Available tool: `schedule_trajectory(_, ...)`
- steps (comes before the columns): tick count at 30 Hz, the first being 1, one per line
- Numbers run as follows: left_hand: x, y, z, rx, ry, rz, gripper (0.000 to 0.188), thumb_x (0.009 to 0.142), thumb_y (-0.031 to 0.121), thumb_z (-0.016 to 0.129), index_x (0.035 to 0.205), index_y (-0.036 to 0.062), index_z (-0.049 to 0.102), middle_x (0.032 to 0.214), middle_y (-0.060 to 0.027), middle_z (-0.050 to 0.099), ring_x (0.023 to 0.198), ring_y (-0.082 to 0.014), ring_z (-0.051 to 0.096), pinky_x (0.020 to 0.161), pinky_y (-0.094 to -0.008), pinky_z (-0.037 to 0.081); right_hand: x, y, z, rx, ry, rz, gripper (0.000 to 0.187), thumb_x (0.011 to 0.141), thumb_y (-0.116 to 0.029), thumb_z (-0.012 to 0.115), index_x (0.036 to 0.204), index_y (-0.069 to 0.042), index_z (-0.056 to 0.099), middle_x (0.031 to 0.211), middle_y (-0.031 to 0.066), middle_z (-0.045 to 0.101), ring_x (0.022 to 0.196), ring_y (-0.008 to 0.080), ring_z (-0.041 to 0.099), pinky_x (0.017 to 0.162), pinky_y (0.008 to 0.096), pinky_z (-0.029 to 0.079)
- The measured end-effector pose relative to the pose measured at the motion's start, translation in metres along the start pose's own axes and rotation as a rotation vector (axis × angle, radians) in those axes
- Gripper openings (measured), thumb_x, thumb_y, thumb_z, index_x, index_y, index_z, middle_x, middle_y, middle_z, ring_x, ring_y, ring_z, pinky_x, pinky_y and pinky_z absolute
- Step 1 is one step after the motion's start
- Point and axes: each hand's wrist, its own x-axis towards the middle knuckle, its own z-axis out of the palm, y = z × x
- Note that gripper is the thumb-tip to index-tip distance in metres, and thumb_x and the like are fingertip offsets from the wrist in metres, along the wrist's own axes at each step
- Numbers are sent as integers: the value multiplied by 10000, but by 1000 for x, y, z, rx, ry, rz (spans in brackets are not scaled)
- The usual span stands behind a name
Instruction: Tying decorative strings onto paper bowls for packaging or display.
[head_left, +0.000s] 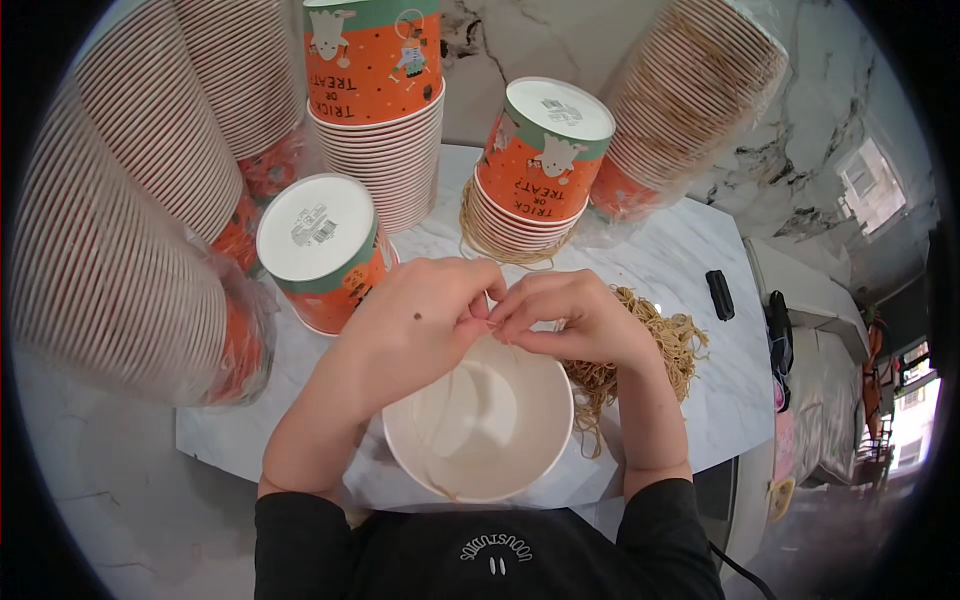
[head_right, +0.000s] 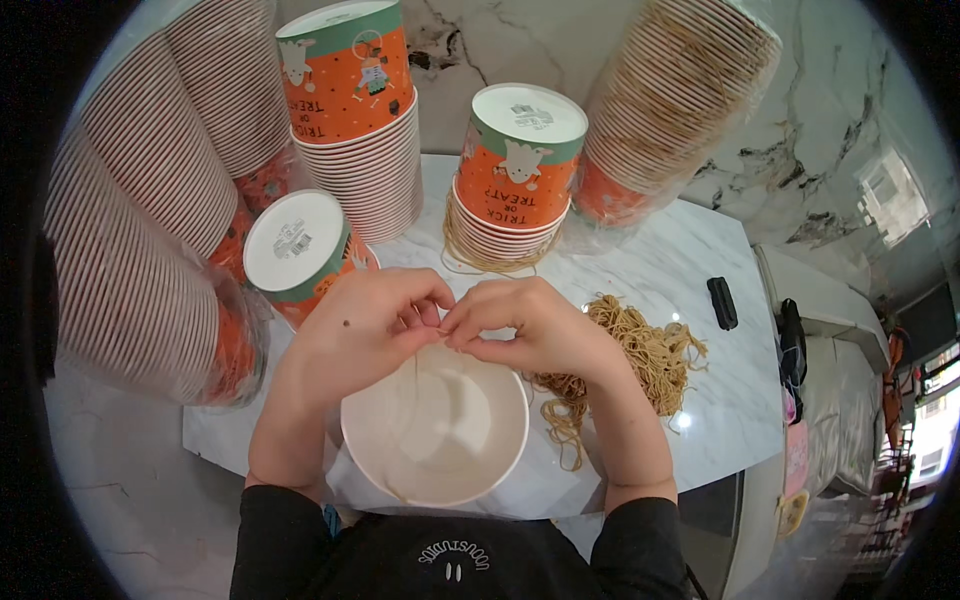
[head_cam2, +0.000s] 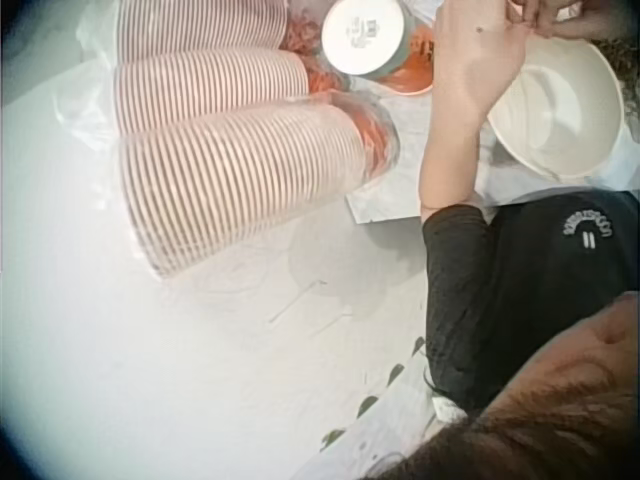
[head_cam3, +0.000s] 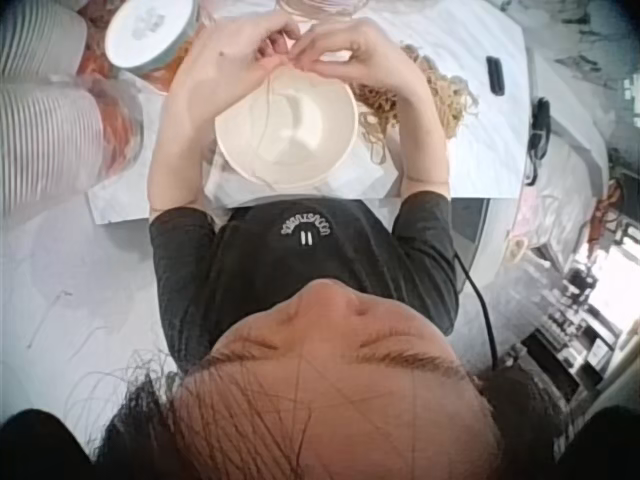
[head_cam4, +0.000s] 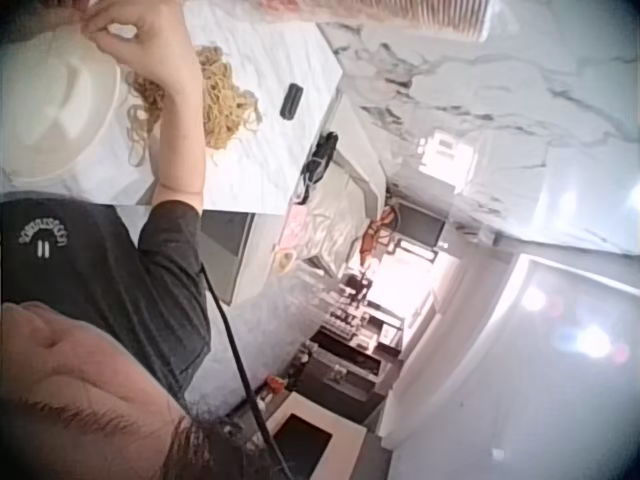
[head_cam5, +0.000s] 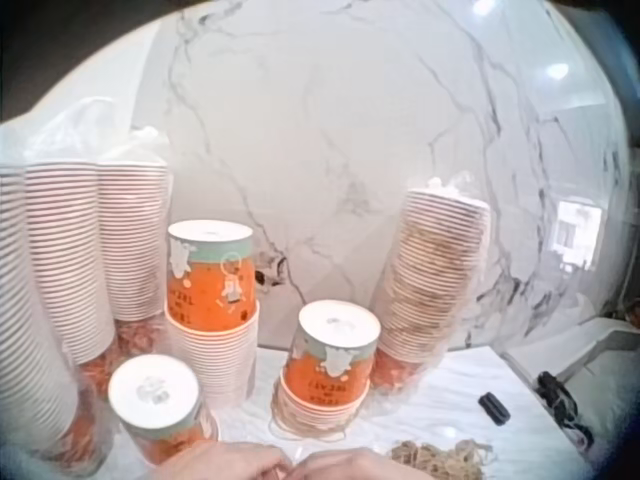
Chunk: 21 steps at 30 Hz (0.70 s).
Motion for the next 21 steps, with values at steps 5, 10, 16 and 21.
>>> schedule_trajectory(5, 0, -7, -3, 103, 63, 0, 173, 822, 13, 690, 992, 14, 660, 748, -83, 662, 726, -212, 696, 667, -333, 531, 3, -10, 5, -170, 177, -6, 152, 772, 29, 796, 913, -27, 790, 1030, 86, 760, 961, 247, 717, 817, 353, 566)
schedule_trajectory(10, 3, -7, -2, 127, 83, -12, 197, 831, 29, 661, 1026, 10, 637, 774, -102, 661, 724, -256, 683, 664, -356, 513, 0, -23, 10, -426, 230, 40, 161, 768, 22, 794, 916, -43, 790, 990, 70, 761, 933, 247, 717, 792, 345, 564)
schedule_trajectory(16, 7, -15, 8, -87, 140, -7, 192, 864, 40, 637, 1038, -21, 586, 884, -130, 637, 705, -203, 615, 655, -348, 484, -1, -20, 21, 178, 279, 512, 74, 874, -18, 757, 947, -21, 747, 879, 4, 756, 729, 55, 635, 626, 241, 494)
schedule_trajectory(21, 8, -10, 10, -154, 113, 2, 192, 862, 16, 601, 1048, -9, 560, 834, -95, 574, 677, -166, 554, 629, -321, 456, 0, -13, 25, 270, 514, 511, 91, 919, -32, 732, 985, 30, 721, 854, -1, 742, 691, 7, 575, 606, 191, 465)
